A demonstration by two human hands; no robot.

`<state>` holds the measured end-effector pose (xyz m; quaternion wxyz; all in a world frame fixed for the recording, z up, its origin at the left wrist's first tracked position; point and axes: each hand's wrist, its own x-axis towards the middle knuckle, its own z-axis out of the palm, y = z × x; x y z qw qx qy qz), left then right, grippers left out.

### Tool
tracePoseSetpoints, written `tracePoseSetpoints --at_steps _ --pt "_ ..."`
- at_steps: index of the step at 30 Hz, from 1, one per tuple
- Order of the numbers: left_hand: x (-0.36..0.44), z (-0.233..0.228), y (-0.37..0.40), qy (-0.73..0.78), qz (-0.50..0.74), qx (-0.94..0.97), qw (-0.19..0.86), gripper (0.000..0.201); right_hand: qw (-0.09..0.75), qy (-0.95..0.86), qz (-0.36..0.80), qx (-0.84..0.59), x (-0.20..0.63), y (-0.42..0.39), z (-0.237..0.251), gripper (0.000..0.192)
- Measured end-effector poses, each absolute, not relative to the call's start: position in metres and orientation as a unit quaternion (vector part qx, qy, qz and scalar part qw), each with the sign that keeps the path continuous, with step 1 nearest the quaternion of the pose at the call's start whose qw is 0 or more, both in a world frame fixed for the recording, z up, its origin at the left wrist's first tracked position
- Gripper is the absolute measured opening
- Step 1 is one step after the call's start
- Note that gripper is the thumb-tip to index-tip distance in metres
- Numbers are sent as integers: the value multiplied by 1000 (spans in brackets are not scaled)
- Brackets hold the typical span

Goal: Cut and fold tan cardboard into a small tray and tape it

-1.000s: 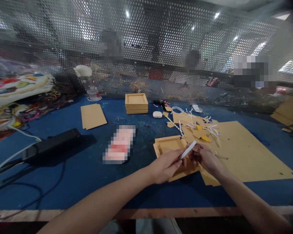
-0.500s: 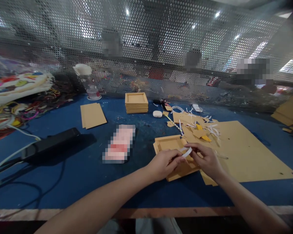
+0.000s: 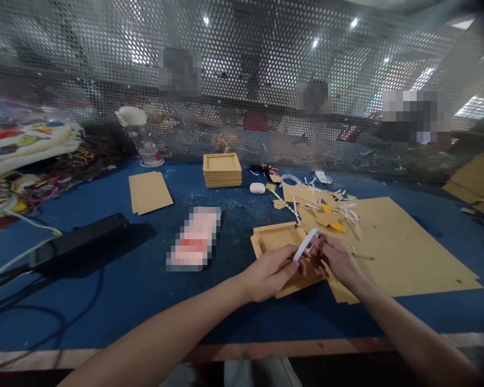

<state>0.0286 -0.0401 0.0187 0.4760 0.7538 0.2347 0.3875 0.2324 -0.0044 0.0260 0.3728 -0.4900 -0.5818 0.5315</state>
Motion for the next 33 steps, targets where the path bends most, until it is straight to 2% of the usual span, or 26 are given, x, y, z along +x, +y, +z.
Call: tracePoseSetpoints --at_steps 6,9,12,15,17,19,21,26,33 --pt "32 25 -43 234 404 765 444 26 306 -543 616 -481 230 -4 25 38" --pt "33 27 -44 253 390 771 435 25 239 -588 600 -488 229 -8 28 39" --pt "33 29 -46 274 388 756 451 27 264 -682 480 -485 232 -11 31 29" --pt "32 29 -47 304 388 730 473 31 338 -785 296 -426 237 -16 33 39" --pt "31 29 -48 312 392 720 479 33 336 -840 206 -373 239 -19 34 31" --pt "31 31 -49 308 397 713 490 35 324 -867 158 -345 240 -22 35 17" --pt "32 33 -51 299 397 709 501 36 328 -863 143 -356 240 -24 35 16" --pt "32 36 -57 257 366 695 563 31 372 -817 195 -395 242 -22 30 19" --pt "32 32 -60 208 358 672 614 27 431 -652 452 -430 233 -20 30 35"
